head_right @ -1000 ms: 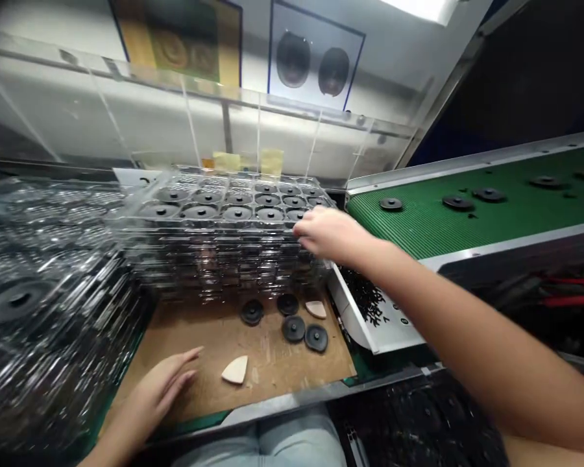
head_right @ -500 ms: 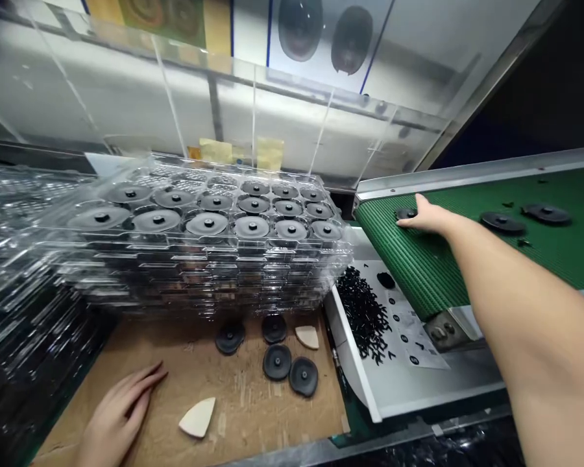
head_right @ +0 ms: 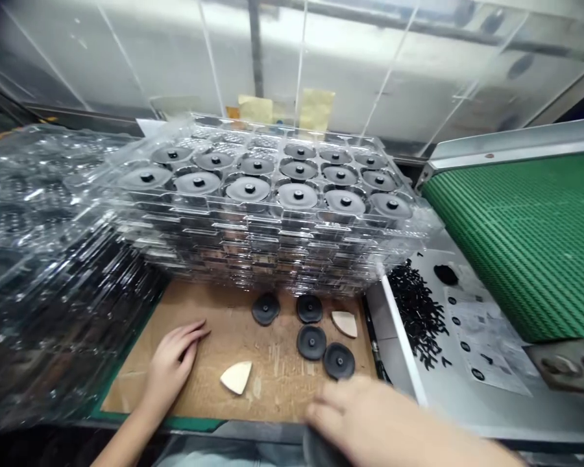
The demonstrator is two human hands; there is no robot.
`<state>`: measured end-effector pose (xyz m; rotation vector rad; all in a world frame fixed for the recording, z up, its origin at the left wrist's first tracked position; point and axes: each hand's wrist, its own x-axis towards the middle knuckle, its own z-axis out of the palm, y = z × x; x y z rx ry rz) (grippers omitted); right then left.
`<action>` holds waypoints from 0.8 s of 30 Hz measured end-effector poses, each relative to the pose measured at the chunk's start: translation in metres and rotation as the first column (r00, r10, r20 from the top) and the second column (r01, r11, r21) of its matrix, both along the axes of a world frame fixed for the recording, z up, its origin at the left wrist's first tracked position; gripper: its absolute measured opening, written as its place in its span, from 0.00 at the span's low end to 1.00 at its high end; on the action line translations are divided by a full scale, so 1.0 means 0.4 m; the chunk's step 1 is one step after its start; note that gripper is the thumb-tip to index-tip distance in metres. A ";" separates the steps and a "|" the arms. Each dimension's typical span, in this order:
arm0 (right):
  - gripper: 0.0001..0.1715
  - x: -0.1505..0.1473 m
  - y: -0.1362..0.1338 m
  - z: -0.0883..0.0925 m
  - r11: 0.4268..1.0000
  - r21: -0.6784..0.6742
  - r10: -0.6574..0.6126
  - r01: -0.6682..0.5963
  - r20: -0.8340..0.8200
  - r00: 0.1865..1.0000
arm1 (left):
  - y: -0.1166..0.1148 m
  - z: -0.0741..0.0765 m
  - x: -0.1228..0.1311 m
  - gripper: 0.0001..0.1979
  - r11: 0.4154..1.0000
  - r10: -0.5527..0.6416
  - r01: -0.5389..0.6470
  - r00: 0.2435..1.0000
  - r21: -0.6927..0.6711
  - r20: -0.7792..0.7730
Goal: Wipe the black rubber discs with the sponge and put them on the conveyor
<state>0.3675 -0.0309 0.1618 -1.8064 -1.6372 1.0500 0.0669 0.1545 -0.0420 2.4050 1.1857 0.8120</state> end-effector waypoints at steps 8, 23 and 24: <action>0.36 -0.146 -0.024 -0.231 0.966 -0.219 -0.208 0.139 -0.337 0.918 | -0.024 0.094 0.021 0.15 0.984 -0.044 0.053 0.997 -0.173 0.058; 0.39 -0.329 0.016 -0.305 0.898 -0.392 -0.433 0.201 -0.700 0.567 | -0.209 0.187 0.042 0.40 0.744 -0.593 0.648 0.753 -0.164 0.285; 0.40 -0.336 0.022 -0.310 0.913 -0.366 -0.396 0.182 -0.679 0.618 | -0.212 0.183 0.028 0.40 0.744 -0.554 0.628 0.771 -0.228 0.315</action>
